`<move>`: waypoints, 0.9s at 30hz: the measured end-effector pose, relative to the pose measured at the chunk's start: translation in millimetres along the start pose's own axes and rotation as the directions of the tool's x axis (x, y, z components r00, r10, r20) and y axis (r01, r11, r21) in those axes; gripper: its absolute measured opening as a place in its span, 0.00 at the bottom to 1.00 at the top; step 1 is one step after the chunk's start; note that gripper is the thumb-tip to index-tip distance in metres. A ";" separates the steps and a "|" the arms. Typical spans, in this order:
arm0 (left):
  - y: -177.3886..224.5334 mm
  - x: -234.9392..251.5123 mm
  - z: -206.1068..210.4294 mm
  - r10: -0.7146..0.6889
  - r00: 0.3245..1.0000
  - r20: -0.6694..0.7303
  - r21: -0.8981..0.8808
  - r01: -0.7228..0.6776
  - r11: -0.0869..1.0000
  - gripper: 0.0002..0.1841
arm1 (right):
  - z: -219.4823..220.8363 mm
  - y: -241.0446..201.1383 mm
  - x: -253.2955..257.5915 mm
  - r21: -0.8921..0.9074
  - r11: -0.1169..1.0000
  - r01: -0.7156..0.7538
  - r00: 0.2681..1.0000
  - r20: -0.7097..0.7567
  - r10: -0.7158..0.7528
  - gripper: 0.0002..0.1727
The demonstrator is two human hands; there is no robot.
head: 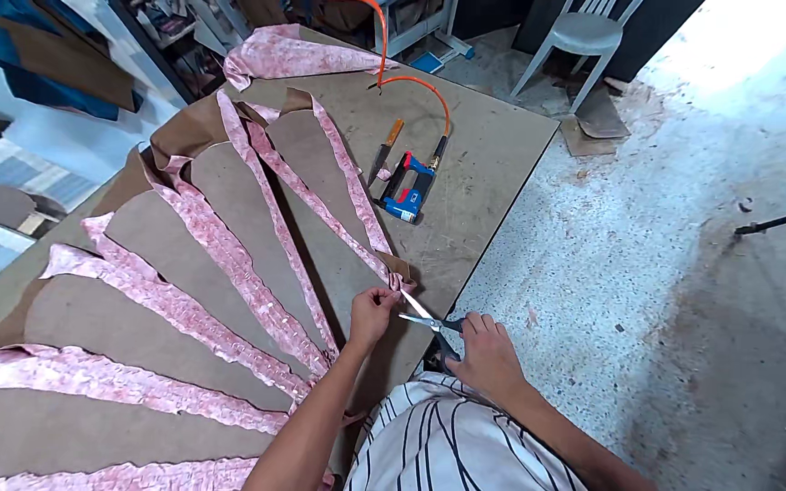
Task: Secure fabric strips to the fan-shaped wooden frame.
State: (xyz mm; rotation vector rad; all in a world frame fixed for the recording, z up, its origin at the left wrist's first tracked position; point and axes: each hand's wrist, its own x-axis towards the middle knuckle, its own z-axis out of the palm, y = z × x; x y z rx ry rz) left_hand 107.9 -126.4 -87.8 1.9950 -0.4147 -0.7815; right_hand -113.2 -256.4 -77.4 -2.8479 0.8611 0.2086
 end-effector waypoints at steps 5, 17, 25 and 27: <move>9.0 0.6 8.4 0.018 1.000 -0.020 0.223 -0.013 0.975 0.12 | 6.2 -16.2 20.7 -0.004 0.994 -0.106 0.994 0.027 0.106 0.39; 23.2 1.8 28.5 0.041 0.999 -0.008 0.561 -0.029 0.827 0.16 | -8.0 -54.7 52.1 -0.010 0.995 -0.100 0.940 0.327 0.098 0.36; 11.1 -7.1 27.7 -0.116 0.993 -0.018 0.393 0.113 0.913 0.15 | 5.0 -48.7 65.3 -0.035 0.997 -0.073 0.965 0.250 0.079 0.41; 14.4 -6.3 29.5 -0.109 0.994 -0.005 0.377 0.103 0.920 0.15 | 9.7 -49.5 65.9 -0.033 0.998 -0.061 0.967 0.245 0.067 0.38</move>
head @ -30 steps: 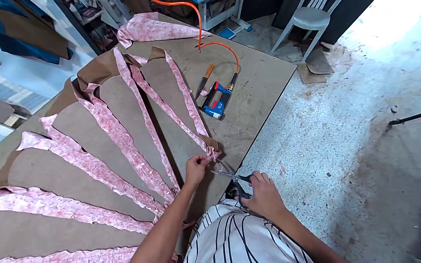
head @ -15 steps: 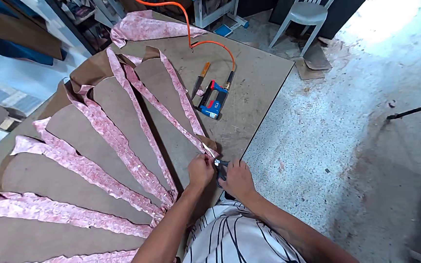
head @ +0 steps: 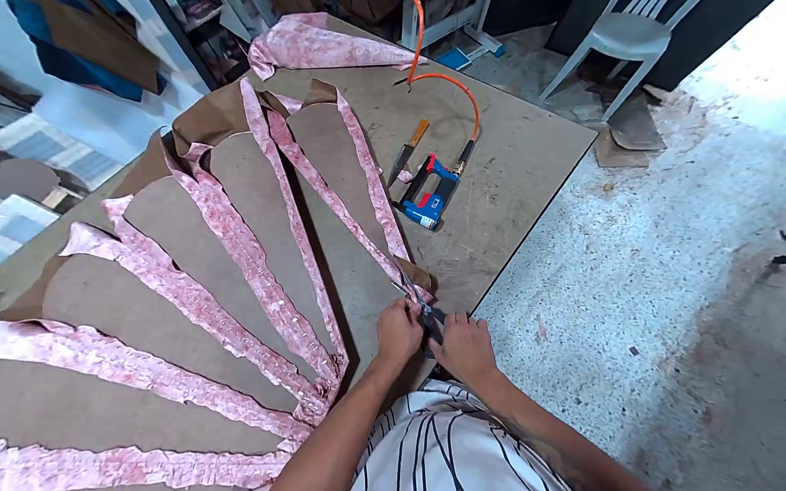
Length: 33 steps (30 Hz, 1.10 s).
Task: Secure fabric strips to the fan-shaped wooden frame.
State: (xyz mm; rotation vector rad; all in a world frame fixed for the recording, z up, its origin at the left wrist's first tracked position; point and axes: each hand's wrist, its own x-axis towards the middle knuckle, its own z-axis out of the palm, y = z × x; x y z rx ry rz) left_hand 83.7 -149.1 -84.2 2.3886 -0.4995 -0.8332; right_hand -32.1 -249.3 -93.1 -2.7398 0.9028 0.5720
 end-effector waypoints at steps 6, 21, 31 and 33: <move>6.7 8.4 -5.9 0.077 0.993 0.091 -0.045 -0.073 0.996 0.09 | -11.5 0.8 -1.8 0.020 1.000 -0.015 0.998 0.060 0.014 0.36; 9.6 13.2 -33.6 0.328 0.891 0.315 -0.076 -0.321 0.944 0.02 | -26.7 -11.2 33.4 0.198 0.980 -0.005 0.998 0.064 -0.008 0.24; -8.2 10.4 -65.2 0.446 0.793 0.414 -0.143 -0.428 0.893 0.05 | -34.1 -25.4 54.3 0.410 0.909 0.070 0.997 0.001 -0.077 0.08; -16.9 5.3 -88.5 0.424 0.772 0.474 -0.169 -0.392 0.904 0.06 | -35.2 -21.1 55.4 0.412 0.904 0.114 0.993 -0.009 -0.122 0.10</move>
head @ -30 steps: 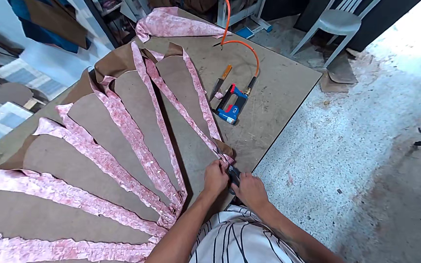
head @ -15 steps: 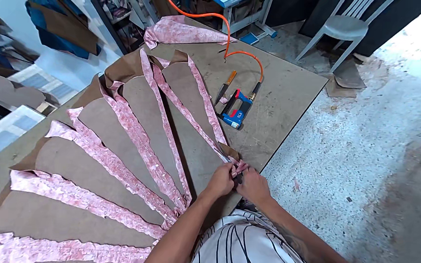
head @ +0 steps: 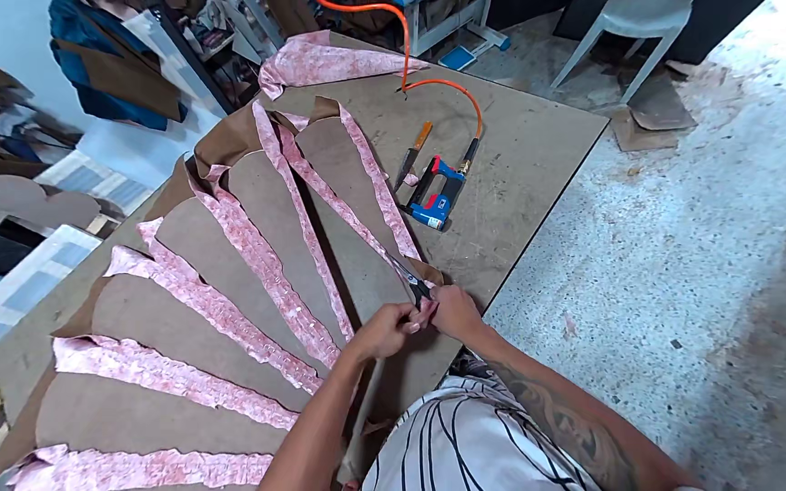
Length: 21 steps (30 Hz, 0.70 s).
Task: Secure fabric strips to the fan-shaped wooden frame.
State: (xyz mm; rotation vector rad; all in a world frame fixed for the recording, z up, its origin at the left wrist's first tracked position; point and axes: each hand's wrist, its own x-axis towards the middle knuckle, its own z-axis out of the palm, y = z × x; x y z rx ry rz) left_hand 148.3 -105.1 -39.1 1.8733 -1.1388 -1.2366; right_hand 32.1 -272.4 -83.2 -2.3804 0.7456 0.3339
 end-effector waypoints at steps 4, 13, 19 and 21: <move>-12.7 -30.2 -15.4 -0.096 0.995 0.034 -0.103 0.099 0.990 0.05 | 2.8 -8.2 -5.9 -0.028 0.999 -0.034 0.999 0.012 0.035 0.19; 13.6 -14.7 0.8 0.047 0.999 0.025 -0.106 -0.044 0.993 0.07 | -2.0 -53.1 24.0 -0.091 0.996 -0.004 1.000 0.011 0.005 0.23; 9.7 -36.5 34.3 0.029 0.955 0.294 -0.036 -0.019 0.999 0.10 | 1.5 -44.0 25.6 0.067 0.998 -0.009 0.998 -0.057 0.012 0.31; -2.1 -51.4 39.6 -0.225 0.919 0.324 0.214 0.161 0.964 0.14 | -8.7 -29.0 11.4 0.220 0.975 -0.029 0.998 -0.052 0.041 0.27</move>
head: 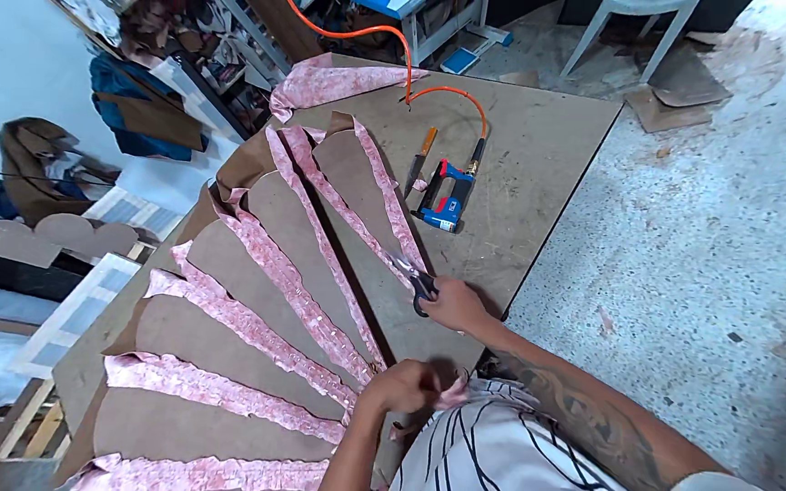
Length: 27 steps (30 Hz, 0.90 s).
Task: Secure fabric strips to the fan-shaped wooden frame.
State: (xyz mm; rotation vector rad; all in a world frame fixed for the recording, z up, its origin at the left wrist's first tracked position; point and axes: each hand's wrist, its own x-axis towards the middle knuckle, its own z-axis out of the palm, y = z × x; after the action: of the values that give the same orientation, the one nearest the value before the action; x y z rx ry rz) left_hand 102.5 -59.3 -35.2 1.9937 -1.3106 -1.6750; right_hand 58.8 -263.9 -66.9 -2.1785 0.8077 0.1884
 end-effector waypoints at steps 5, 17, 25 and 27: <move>-19.6 1.9 13.5 -0.213 0.916 -0.341 -0.059 0.206 0.977 0.21 | -37.0 84.4 -73.1 0.097 0.995 -0.025 0.992 -0.123 0.037 0.27; 9.9 144.2 -98.1 0.388 0.877 -0.283 0.692 -0.093 0.716 0.48 | -10.9 182.6 -181.5 -0.056 0.980 -0.189 0.979 -0.088 0.183 0.35; 42.8 165.5 -122.6 0.507 0.857 0.088 0.766 -0.384 0.516 0.06 | -5.9 173.2 -181.5 -0.141 0.969 -0.203 0.974 -0.132 0.185 0.34; 26.2 156.6 -120.2 0.605 0.796 0.009 0.722 -0.424 0.547 0.02 | -5.7 167.7 -172.8 -0.190 0.963 -0.191 0.977 -0.135 0.167 0.36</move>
State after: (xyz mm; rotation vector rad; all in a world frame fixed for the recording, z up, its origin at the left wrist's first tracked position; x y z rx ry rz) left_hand 187.4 -232.5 -84.8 1.7217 -2.3783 -0.6470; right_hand -179.3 -265.1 -103.2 -2.3224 1.0958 0.2439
